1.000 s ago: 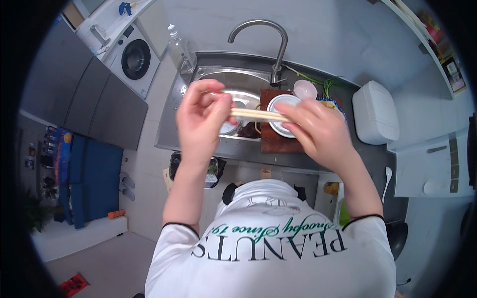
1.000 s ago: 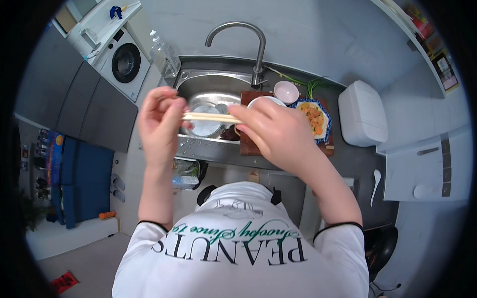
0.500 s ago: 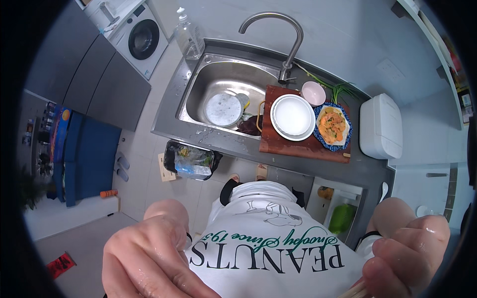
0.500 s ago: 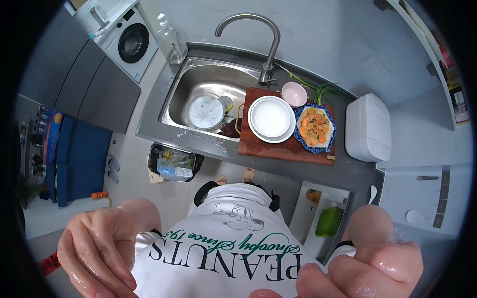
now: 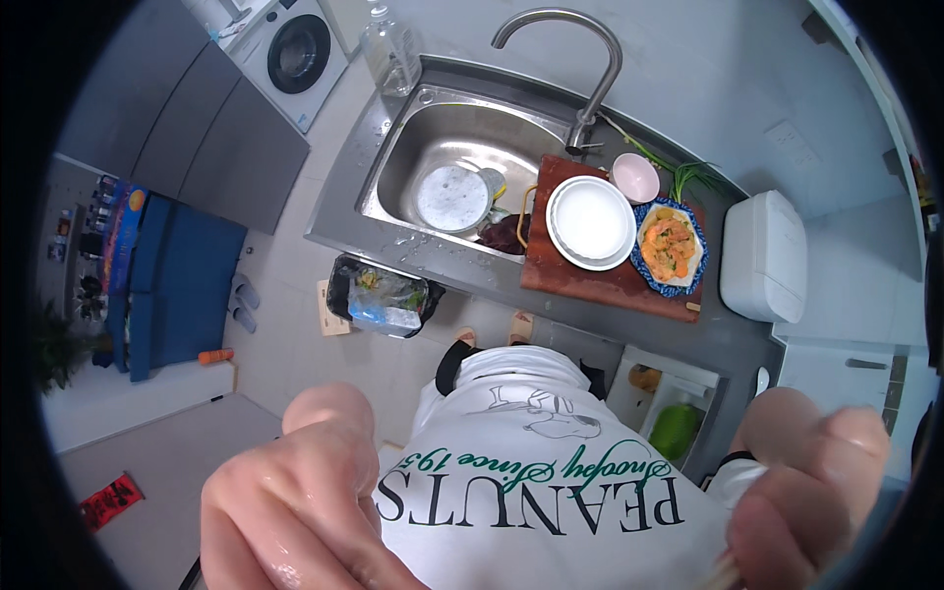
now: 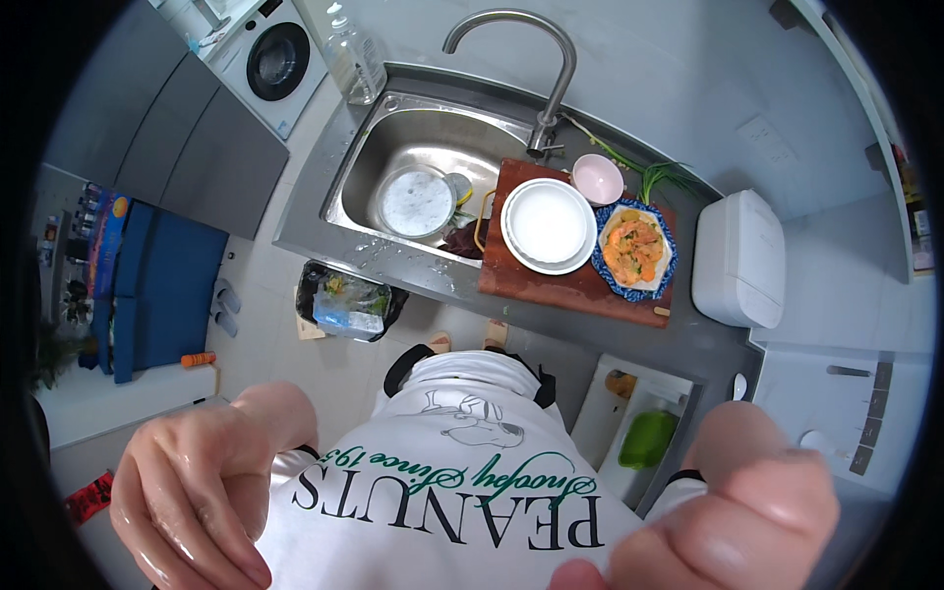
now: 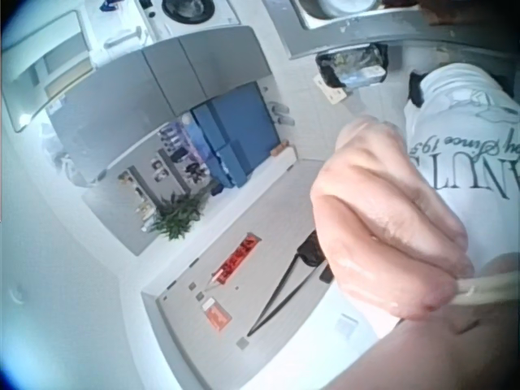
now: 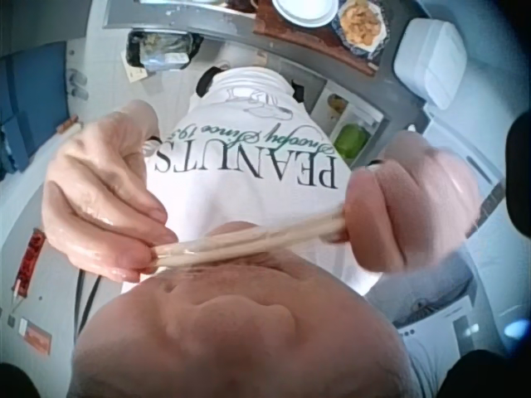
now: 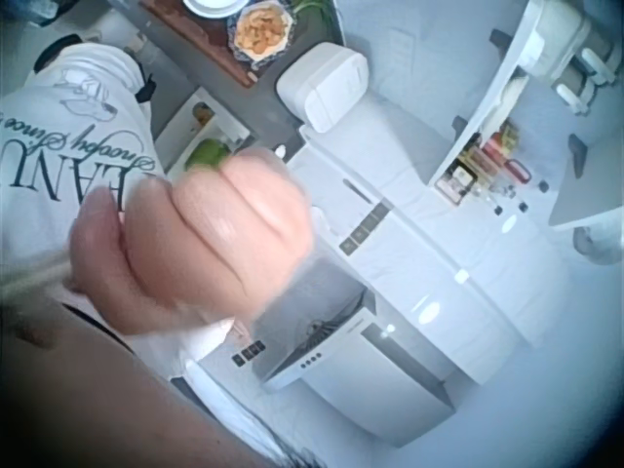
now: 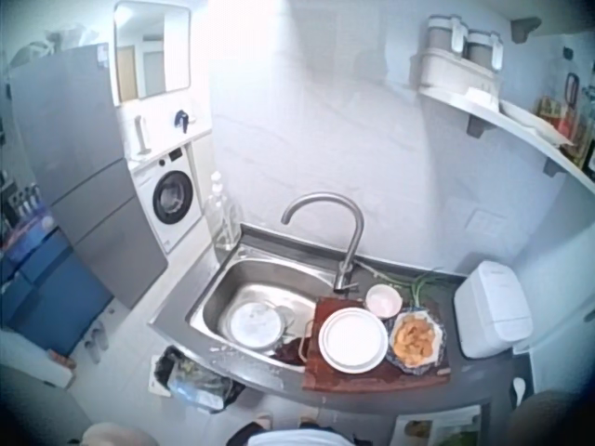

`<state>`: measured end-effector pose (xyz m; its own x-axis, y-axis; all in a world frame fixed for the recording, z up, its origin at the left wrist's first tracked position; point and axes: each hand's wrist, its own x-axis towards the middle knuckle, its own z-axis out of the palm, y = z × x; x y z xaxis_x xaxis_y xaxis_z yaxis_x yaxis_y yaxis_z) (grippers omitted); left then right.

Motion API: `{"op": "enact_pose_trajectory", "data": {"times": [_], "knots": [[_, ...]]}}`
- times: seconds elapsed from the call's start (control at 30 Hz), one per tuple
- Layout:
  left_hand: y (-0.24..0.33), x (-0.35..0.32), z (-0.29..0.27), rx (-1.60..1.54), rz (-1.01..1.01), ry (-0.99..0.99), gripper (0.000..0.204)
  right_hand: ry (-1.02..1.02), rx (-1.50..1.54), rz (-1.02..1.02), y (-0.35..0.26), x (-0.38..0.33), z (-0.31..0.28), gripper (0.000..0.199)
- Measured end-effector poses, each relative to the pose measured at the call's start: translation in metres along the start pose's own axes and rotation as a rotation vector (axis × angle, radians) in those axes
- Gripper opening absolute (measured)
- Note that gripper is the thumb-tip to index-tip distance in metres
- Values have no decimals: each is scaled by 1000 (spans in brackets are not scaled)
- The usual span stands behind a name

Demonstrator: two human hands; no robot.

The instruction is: The person washes several bowls and a plate with a yellow sponge in a kitchen sink, rinses them under running water, and places them on a wooden board. They then retrieve chopsticks from a drawer and use them to transfer food from a plate into a small bowl.

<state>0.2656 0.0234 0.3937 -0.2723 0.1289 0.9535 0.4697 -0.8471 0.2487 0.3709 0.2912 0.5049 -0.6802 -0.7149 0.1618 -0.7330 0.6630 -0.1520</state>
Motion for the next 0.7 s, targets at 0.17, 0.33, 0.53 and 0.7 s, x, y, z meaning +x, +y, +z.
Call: {"op": "enact_pose_trajectory", "data": {"times": [0.17,0.33,0.53,0.7], "knots": [[0,-10,-21,196,-417,-203,9,478,-298,175,39,-8,87,23],[-79,-64,-39,521,-675,332,6,538,306,399,99,7,185,8],[-133,-124,-80,184,-838,962,10,541,1082,685,104,48,288,19],[-123,-149,-101,1036,-751,496,11,511,1032,731,103,54,315,19]]}}
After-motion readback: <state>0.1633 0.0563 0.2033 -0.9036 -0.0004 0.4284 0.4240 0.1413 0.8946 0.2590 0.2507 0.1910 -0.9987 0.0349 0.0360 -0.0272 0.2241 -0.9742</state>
